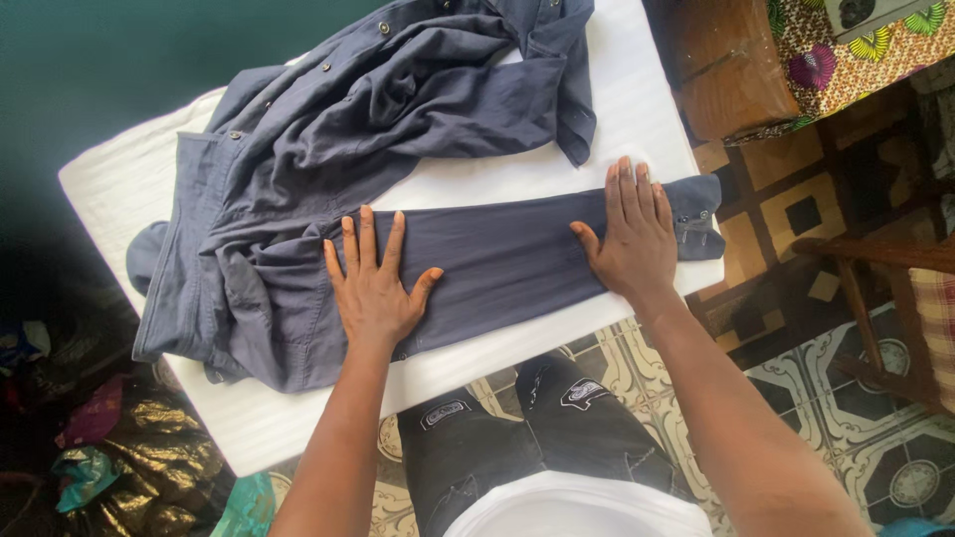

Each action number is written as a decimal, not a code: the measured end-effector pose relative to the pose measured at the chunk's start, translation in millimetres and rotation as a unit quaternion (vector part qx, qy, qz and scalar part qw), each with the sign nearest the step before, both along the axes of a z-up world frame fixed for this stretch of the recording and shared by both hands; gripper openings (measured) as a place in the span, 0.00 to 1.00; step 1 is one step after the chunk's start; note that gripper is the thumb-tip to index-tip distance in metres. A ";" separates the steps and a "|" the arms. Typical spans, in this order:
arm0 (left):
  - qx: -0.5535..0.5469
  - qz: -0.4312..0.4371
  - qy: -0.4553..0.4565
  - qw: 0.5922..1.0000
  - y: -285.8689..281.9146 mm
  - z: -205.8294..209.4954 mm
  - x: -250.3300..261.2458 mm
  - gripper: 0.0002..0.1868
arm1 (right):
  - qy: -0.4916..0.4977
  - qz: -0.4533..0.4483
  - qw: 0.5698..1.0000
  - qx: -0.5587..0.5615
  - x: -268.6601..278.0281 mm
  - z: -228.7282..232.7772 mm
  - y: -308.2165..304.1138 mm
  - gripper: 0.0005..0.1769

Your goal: The person smooths the sleeve of a button-down shirt on a white surface, folds the sleeve back, and then fastens the buttons on the front of the shirt and the collar.

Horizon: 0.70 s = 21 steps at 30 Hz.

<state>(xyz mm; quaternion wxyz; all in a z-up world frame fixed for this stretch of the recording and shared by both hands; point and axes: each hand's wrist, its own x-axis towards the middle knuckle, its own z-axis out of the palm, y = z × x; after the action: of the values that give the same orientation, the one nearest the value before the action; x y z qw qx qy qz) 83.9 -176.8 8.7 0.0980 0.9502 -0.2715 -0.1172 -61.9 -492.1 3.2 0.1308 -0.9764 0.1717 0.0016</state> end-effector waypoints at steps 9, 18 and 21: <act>0.001 0.002 0.014 1.000 0.7 -4.3 -0.2 0.48 | -0.009 0.143 0.989 0.016 32.5 -6.5 150.0 0.44; -0.033 -0.030 -0.016 0.999 15.8 -2.3 3.3 0.41 | -0.013 0.004 1.000 -0.024 -29.5 -10.9 49.4 0.48; -0.040 -0.025 -0.035 0.998 13.0 -2.3 0.6 0.40 | 0.030 0.006 0.995 -0.094 -32.3 -9.3 38.3 0.46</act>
<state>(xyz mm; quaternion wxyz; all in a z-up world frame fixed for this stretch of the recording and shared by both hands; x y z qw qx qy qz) 84.5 -163.8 6.4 0.1239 0.9419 -0.3030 -0.0753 -94.2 -453.7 -6.1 0.0337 -0.9849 0.1692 0.0152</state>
